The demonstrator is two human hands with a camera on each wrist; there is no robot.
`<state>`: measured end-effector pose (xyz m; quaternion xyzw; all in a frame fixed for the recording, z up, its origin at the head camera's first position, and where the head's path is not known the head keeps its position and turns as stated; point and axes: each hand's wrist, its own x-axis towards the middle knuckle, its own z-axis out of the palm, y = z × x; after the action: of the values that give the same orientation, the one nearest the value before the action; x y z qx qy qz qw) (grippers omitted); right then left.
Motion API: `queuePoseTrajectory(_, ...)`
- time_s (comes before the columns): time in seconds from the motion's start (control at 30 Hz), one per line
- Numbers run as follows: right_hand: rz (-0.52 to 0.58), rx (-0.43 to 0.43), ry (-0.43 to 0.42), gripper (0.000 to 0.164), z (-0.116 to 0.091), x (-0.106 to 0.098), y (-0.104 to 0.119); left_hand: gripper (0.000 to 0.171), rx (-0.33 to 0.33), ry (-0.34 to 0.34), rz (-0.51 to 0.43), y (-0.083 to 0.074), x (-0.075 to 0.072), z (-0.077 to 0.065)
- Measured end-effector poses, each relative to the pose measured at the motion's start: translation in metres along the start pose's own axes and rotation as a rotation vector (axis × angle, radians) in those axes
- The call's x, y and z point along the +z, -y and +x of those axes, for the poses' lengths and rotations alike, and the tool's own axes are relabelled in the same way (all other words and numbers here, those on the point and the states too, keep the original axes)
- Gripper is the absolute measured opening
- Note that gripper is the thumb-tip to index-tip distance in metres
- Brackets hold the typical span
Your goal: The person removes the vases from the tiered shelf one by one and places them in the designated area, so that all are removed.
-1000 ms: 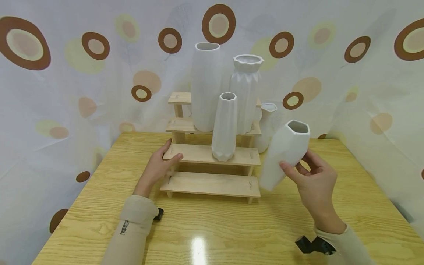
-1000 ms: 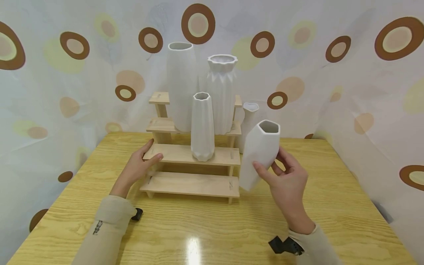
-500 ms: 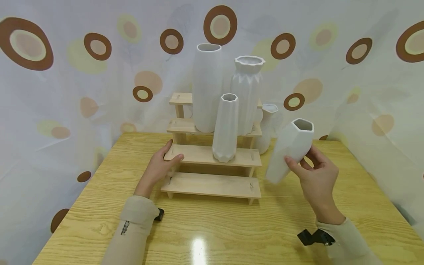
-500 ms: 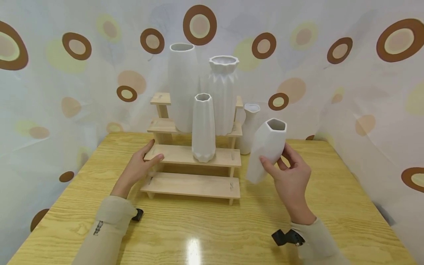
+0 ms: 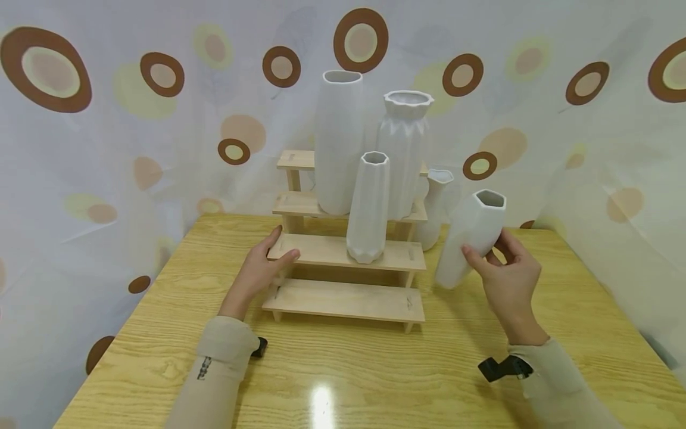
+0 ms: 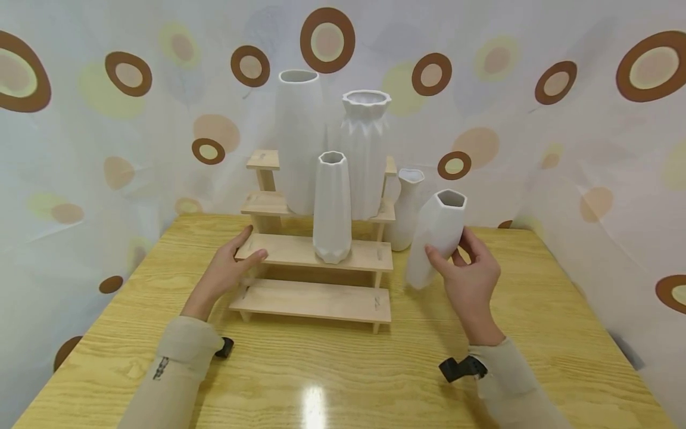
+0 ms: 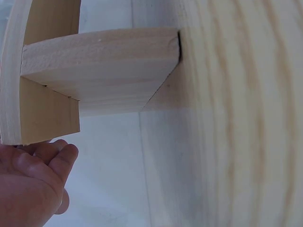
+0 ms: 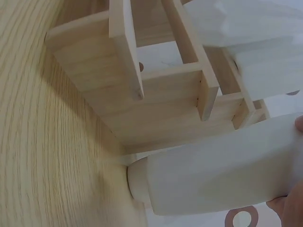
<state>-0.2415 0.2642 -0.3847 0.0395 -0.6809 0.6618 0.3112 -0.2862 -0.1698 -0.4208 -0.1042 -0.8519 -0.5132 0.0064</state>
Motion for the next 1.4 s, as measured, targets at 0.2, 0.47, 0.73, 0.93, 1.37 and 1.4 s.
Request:
queuePoseTrajectory(0.2,-0.018,0.005,-0.013,0.058,0.009,0.000,-0.009,0.088,-0.003,0.010,-0.013,-0.006,-0.001,-0.002)
queuePoseTrajectory(0.47,-0.062,0.027,-0.052,0.058,0.020,0.001,-0.016,0.093,0.002,-0.002,-0.008,-0.001,0.000,0.000)
queuePoseTrajectory(0.73,-0.082,0.040,-0.079,0.056,0.028,0.003,-0.026,0.088,-0.017,-0.003,-0.008,-0.002,0.000,-0.001)
queuePoseTrajectory(0.93,-0.070,0.045,-0.106,0.057,0.035,0.007,-0.033,0.089,-0.002,-0.002,0.007,-0.001,-0.001,-0.001)
queuePoseTrajectory(1.37,-0.100,0.025,-0.158,0.057,0.052,0.015,-0.058,0.092,-0.003,-0.008,0.006,-0.002,-0.001,-0.001)
queuePoseTrajectory(1.4,-0.097,0.032,-0.164,0.058,0.052,0.015,-0.059,0.091,-0.001,-0.007,0.005,-0.002,0.000,0.000)
